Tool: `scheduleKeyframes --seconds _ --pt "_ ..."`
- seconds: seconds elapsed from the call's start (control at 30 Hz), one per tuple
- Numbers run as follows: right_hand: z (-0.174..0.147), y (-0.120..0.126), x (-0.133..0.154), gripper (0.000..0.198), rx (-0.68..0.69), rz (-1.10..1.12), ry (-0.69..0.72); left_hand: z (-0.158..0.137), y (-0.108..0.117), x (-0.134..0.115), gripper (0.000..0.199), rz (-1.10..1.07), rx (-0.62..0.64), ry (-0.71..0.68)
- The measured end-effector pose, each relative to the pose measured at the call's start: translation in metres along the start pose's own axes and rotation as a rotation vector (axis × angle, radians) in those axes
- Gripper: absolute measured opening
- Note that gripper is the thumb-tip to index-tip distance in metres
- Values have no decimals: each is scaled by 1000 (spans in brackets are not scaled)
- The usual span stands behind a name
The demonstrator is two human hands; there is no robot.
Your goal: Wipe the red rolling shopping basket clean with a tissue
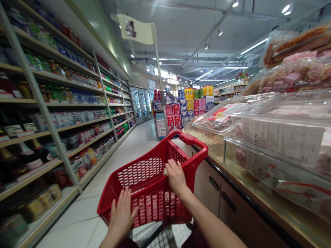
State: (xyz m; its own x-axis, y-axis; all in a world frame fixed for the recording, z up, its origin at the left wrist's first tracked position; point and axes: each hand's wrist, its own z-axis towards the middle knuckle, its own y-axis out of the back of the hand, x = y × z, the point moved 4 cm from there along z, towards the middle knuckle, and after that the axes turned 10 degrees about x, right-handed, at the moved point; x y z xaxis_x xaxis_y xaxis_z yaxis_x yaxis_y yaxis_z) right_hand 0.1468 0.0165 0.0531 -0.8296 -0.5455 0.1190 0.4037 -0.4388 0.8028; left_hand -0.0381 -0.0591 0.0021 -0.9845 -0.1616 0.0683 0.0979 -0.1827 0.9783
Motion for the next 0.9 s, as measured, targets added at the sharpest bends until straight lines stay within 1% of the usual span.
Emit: scheduleKeyframes --seconds 0.03,0.07,0.1,0.2,0.23,0.27,0.37,0.4,0.47,0.5,0.6,0.67,0.7,0.73,0.77,0.83,0.9 --pt "1 -1 1 33 -7 1 -44 -3 -1 6 58 5 8 15" --pt "2 -6 8 32 2 9 -39 -5 -1 9 59 3 16 10" --pt "2 -13 20 31 24 25 9 -7 -1 12 60 -4 23 -7" --pt "-3 -36 65 30 112 76 233 -11 1 21 60 -43 46 -82" --pt "-4 -40 74 30 131 82 265 -13 1 27 60 -52 51 -78" --pt "-5 -41 79 30 144 81 264 -14 0 37 59 -57 50 -40" --pt "-1 -35 72 32 148 53 144 -21 -7 70 59 -81 31 168" --pt "1 -34 72 32 148 49 118 -23 -12 78 60 -101 19 204" --pt "4 -38 85 31 165 60 130 -24 -24 89 63 -166 -29 191" --pt "5 -45 100 30 187 72 167 -24 -31 92 65 -203 -63 151" --pt "4 -71 163 32 272 108 335 -26 -50 102 68 -304 -159 2" --pt "2 -82 196 35 301 130 456 -30 -59 113 70 -342 -184 -17" --pt "1 -84 203 36 304 138 504 -33 -61 119 70 -345 -183 7" --pt "0 -84 202 36 304 142 534 -36 -63 124 70 -339 -176 40" --pt "-1 -81 193 37 302 139 537 -39 -62 128 70 -325 -166 71" --pt "-2 -70 156 36 293 115 460 -43 -56 126 67 -288 -155 105" --pt "-4 -54 108 36 263 67 314 -42 -44 114 63 -249 -169 107"
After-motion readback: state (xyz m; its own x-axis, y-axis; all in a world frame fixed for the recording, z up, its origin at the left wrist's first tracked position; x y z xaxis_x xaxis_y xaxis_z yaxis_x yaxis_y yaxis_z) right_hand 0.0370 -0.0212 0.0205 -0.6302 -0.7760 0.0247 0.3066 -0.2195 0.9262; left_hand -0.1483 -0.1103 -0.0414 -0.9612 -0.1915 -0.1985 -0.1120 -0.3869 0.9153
